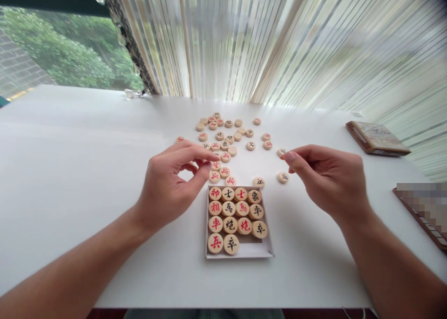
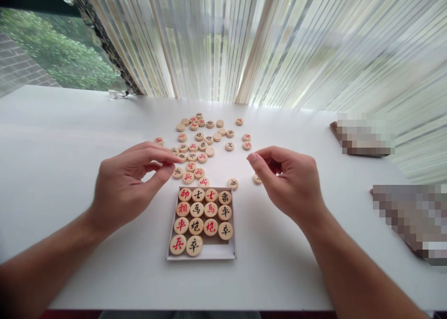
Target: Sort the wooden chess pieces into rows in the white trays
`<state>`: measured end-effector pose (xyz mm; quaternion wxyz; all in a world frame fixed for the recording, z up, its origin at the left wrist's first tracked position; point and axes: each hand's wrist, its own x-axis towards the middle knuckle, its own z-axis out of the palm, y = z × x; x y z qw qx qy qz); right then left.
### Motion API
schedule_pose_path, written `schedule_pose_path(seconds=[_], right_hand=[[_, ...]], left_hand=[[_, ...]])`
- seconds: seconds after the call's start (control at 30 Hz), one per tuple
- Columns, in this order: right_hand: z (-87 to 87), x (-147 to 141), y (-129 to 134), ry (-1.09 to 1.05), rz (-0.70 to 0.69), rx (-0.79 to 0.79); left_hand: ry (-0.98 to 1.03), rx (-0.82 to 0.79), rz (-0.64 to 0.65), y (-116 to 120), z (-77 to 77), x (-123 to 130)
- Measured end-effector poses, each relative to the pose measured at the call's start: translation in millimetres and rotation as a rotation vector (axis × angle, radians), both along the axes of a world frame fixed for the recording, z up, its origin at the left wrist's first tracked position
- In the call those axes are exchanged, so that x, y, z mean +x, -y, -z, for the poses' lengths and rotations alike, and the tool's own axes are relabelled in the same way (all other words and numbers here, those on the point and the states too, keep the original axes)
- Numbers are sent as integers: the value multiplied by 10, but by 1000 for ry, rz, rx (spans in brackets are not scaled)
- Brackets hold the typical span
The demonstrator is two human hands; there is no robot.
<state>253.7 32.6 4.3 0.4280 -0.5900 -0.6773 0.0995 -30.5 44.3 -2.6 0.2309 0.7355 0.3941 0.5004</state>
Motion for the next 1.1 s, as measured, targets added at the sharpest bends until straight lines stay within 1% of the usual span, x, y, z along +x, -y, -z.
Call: schedule_pose_path(seconds=[0.1,0.2,0.3,0.47,0.6,0.73,0.97,1.1], right_hand=[[33,56,-83,-7,39,-26],[78,65,-116,-18,23,-68],[121,24,-100,-7,-58,-99],[133,-69,-44,130,-203,-82],[132,-102,-29,160,-259,-64],[137,-102,-36,164,-257,-61],[116,-104,-22,161,-261,-76],[108,-105,-22,92,-202,-147]], left_hand=[[-31,0,-22,-68,42,-43],[-66,12,-33,-115,74,-62],[-107,26,-16,-136,88,-63],[-179,0,22,-115,63,-37],[-187,-19,16,-106,54,-27],[-201,-52,-9,-133,88,-49],[-188,-45,-13,-188,135,-83],[-171,-54,-10,-218,150,-101]])
